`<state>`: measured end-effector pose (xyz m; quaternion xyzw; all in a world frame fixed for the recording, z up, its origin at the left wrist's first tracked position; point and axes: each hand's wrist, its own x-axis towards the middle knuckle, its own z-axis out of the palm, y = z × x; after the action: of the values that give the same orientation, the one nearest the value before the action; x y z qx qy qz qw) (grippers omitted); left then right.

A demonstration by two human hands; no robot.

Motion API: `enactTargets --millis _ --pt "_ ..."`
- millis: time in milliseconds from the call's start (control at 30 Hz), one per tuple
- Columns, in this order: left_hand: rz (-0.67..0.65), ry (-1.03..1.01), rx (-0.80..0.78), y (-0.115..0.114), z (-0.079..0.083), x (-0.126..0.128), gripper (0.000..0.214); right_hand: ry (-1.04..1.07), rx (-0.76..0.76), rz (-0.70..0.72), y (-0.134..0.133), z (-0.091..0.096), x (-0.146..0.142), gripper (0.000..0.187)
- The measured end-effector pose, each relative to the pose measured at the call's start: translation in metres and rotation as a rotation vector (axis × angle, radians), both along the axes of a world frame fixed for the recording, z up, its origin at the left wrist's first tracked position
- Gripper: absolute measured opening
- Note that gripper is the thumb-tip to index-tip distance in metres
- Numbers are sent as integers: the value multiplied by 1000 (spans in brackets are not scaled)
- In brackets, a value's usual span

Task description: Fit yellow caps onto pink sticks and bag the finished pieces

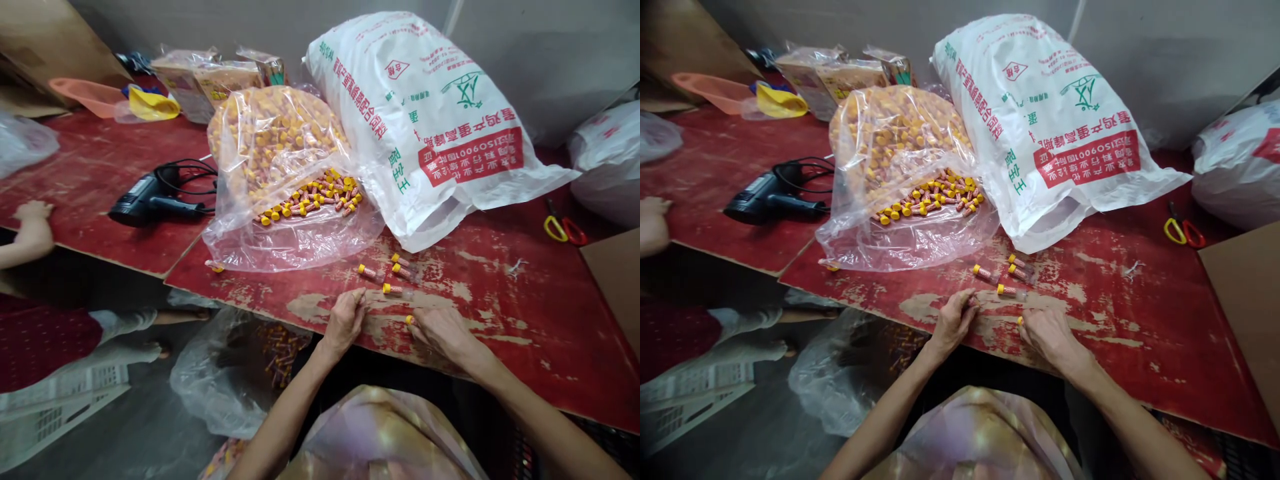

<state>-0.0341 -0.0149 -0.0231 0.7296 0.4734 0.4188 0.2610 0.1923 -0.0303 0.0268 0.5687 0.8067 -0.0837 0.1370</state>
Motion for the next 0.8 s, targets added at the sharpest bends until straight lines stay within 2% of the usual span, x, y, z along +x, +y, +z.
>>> enactTargets --millis 100,267,433,500,567,633,700,800 --pt "-59 112 53 0 -4 7 25 -40 -51 -19 7 -2 -7 22" --pt "-117 322 99 4 2 17 26 -38 -129 33 22 -3 -22 22" --pt "-166 301 76 8 1 20 28 -27 -69 71 21 3 -17 23" --pt "-152 173 0 4 2 19 29 52 -7 61 14 1 -11 25" --pt "-96 -72 -156 -5 6 20 28 250 120 38 4 -4 -10 31" --pt "-24 -432 -399 -19 12 25 30 478 285 -3 -10 -9 -18 35" --pt "9 -822 -663 -31 20 31 36 614 394 -20 -25 -11 -32 36" --pt "34 -1235 -898 -40 29 39 45 674 385 97 -37 -8 -52 34"
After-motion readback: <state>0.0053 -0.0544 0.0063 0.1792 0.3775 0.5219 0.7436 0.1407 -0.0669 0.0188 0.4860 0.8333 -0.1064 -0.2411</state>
